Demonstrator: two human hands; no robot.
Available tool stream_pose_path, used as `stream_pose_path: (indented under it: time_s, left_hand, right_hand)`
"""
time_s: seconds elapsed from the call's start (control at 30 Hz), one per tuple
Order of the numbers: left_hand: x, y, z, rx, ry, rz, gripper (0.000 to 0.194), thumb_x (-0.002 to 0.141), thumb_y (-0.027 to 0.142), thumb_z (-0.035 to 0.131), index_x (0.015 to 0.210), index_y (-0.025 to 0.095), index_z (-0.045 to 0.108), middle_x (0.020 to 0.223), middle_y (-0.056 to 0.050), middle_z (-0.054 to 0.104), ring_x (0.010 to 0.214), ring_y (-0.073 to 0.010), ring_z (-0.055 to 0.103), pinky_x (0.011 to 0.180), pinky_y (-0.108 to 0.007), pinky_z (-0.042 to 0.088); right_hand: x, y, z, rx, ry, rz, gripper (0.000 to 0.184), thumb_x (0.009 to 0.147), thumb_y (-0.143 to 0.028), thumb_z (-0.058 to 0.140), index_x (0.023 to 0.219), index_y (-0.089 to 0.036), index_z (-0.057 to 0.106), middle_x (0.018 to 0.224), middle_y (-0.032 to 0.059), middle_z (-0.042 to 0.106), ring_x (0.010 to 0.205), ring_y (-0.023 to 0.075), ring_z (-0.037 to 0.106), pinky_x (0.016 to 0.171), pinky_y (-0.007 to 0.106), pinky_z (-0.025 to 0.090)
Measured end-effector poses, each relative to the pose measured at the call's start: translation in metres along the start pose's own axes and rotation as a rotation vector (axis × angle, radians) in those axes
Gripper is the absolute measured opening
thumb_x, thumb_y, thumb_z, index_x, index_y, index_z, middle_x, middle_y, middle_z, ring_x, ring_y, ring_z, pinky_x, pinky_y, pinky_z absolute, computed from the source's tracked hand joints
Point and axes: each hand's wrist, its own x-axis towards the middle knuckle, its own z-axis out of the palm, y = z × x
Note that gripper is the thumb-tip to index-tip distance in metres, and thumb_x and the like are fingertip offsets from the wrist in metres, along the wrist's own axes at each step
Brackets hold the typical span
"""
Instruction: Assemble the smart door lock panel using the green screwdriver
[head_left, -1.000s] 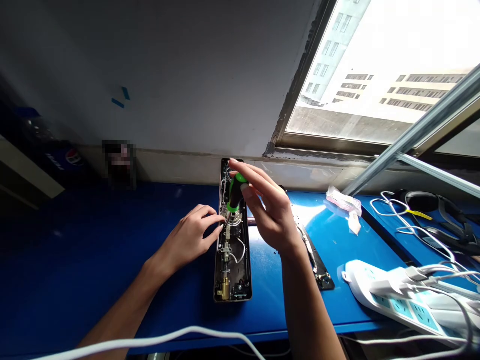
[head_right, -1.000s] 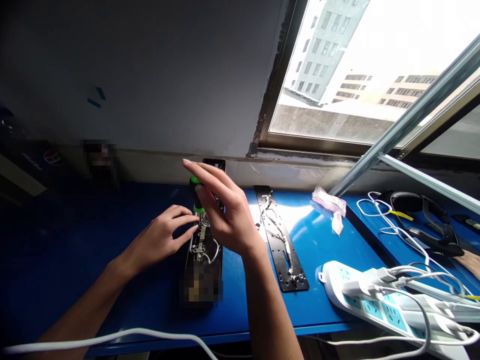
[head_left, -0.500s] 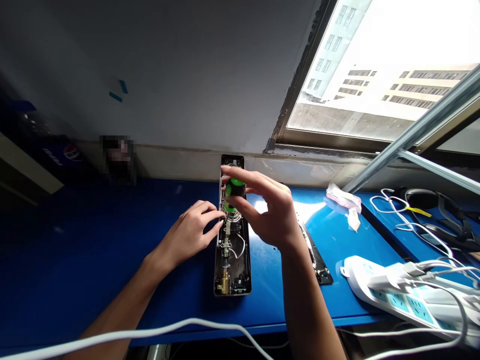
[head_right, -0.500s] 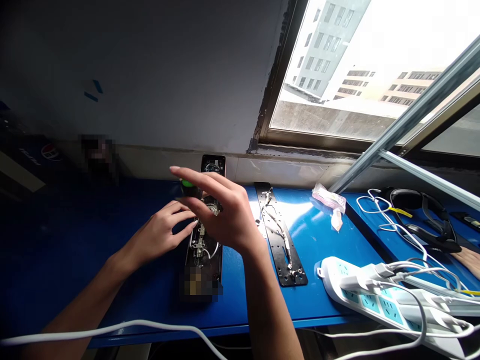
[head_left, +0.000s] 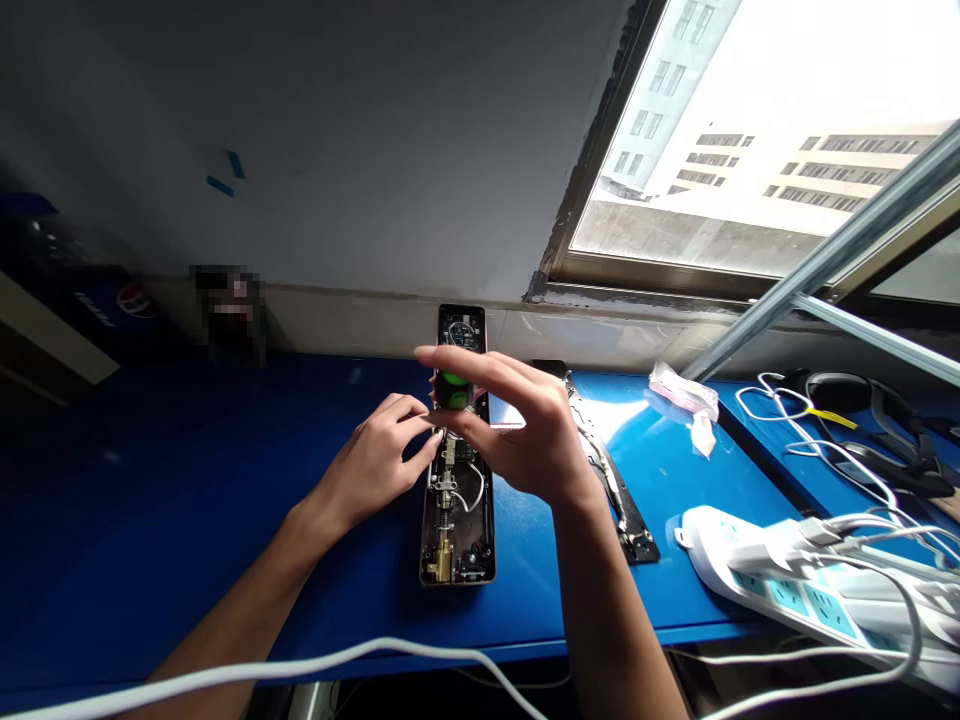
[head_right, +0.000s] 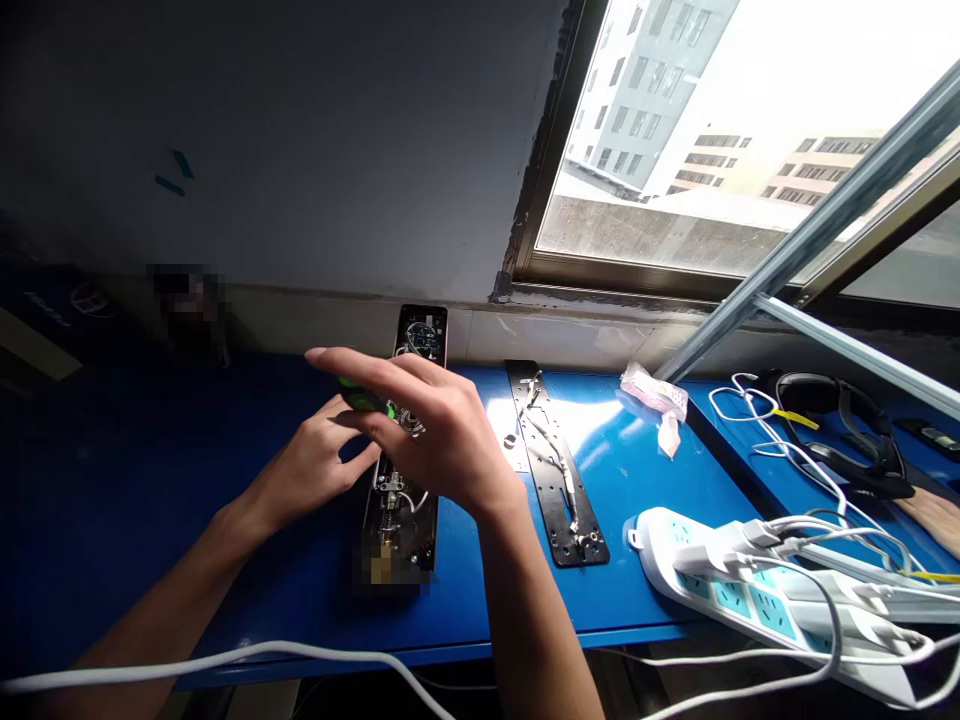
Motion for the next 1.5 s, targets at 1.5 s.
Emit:
stream_pose_path:
  time_s: [1.5]
  left_hand:
    - [0.027, 0.042, 0.005, 0.212, -0.064, 0.045, 0.039, 0.105, 0.036, 0.05, 0.138, 0.022, 0.067, 0.133, -0.015, 0.059, 0.123, -0.0336, 0.057, 0.098, -0.051, 0.059]
  right_hand:
    - [-0.083, 0.077, -0.057, -0.628, -0.394, 1.075, 0.024, 0.088, -0.015, 0.065, 0.11, -0.021, 0.072, 0.109, 0.0099, 0.076, 0.097, 0.0224, 0.07, 0.081, 0.03, 0.05]
